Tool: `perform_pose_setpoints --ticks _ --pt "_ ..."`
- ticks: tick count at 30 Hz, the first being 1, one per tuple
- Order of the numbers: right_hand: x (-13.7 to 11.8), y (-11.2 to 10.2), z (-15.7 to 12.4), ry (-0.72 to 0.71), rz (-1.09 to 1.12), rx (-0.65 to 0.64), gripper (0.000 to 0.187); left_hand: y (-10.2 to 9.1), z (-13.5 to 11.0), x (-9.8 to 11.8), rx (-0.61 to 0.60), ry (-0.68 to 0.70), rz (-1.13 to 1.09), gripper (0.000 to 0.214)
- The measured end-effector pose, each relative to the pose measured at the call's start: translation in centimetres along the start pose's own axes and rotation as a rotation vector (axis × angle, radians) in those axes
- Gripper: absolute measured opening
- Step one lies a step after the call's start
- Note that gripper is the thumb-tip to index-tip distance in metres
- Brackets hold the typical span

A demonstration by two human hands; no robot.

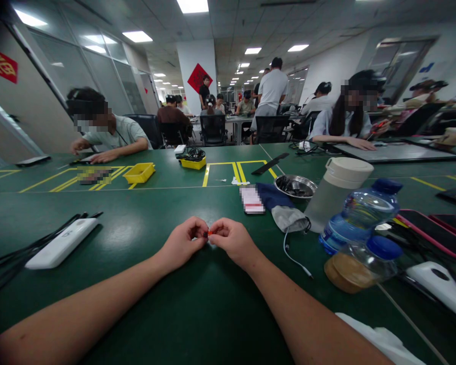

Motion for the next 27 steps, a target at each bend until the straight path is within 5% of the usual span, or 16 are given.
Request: perform_pose_setpoints --ticks 27 --pt "0.0 0.1 -0.2 0.003 -0.021 -0.011 0.016 -0.4 -0.3 1.7 0.016 0.101 0.148 0.017"
Point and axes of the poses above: each hand's wrist, its own z-axis towards the middle knuckle, its own y-axis out of the palm, x = y × z, the point moved 6 cm from there along z, towards the middle knuckle, and after that the axes turned 2 degrees about -x, right-handed, at the moved point
